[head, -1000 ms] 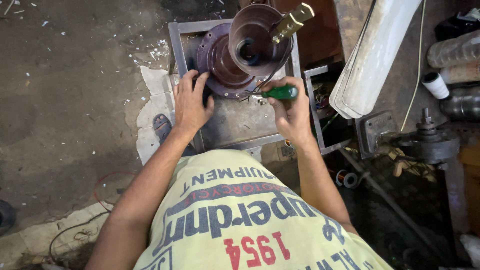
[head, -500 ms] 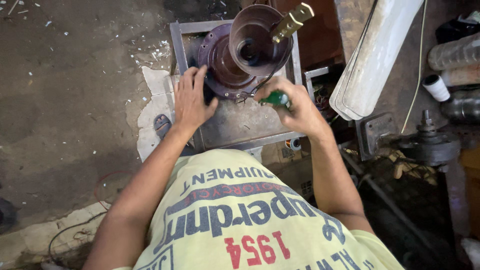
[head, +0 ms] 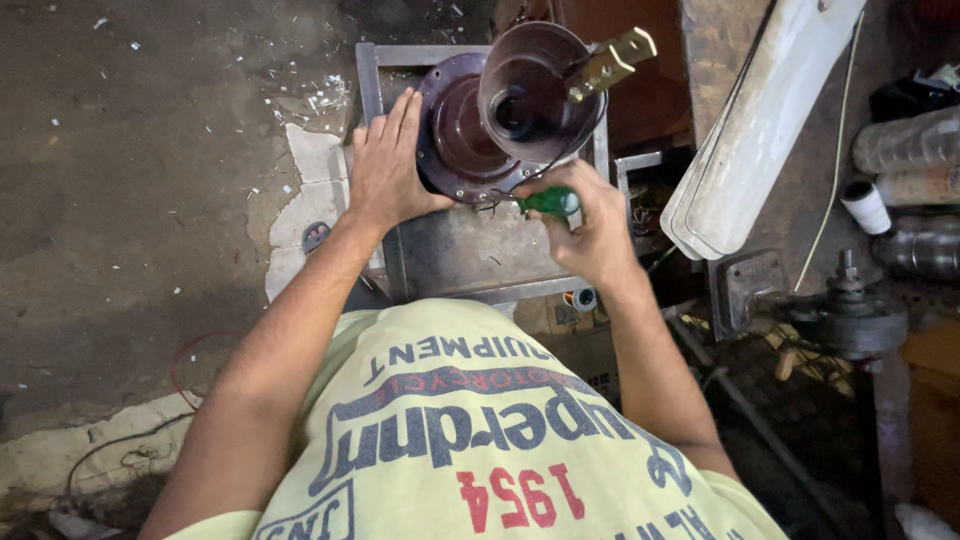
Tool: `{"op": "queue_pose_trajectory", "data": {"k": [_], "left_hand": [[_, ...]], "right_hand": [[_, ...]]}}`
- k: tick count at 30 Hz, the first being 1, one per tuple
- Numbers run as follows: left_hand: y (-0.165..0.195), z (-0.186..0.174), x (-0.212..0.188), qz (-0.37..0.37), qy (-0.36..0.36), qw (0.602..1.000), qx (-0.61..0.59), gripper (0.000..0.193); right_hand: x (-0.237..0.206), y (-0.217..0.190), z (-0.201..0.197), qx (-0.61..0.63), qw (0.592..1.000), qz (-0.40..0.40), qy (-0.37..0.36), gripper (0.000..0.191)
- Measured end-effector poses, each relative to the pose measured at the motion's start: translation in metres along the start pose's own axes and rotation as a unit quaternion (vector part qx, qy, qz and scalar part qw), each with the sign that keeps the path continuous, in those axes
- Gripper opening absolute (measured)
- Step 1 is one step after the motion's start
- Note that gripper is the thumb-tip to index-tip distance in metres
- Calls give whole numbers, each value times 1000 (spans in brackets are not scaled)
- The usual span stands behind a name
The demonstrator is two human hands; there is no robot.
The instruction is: The person secures a brown metal component onto a metal frame using a screwdriver. They insert screws into holes around the base of the component and tighten them to attach the part firmly to the frame.
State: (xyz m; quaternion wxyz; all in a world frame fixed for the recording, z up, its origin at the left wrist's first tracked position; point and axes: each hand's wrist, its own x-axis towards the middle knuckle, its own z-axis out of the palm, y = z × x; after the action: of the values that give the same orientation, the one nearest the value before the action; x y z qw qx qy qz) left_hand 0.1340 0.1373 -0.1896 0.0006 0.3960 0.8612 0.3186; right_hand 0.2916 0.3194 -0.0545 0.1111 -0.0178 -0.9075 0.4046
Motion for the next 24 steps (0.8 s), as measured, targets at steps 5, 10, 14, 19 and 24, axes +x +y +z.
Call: {"op": "queue_pose_trajectory", "data": {"k": [5, 10, 14, 19, 24], "left_hand": [[-2, 2, 0, -5, 8, 1000, -18, 148], [-1, 3, -2, -8, 1, 1000, -5, 148], [0, -1, -1, -12, 3, 1000, -14, 151], [0, -4, -2, -6, 17, 1000, -4, 151], [1, -4, 0, -7, 8, 1000, -3, 151]], "right_hand": [[-15, -7, 22, -40, 995, -20, 93, 31], [-25, -4, 32, -44, 990, 24, 133, 30], [-29, -5, 28, 9, 992, 49, 120, 32], [-28, -11, 29, 88, 987, 29, 128, 33], [-17, -7, 38, 49, 992, 67, 99, 33]]}}
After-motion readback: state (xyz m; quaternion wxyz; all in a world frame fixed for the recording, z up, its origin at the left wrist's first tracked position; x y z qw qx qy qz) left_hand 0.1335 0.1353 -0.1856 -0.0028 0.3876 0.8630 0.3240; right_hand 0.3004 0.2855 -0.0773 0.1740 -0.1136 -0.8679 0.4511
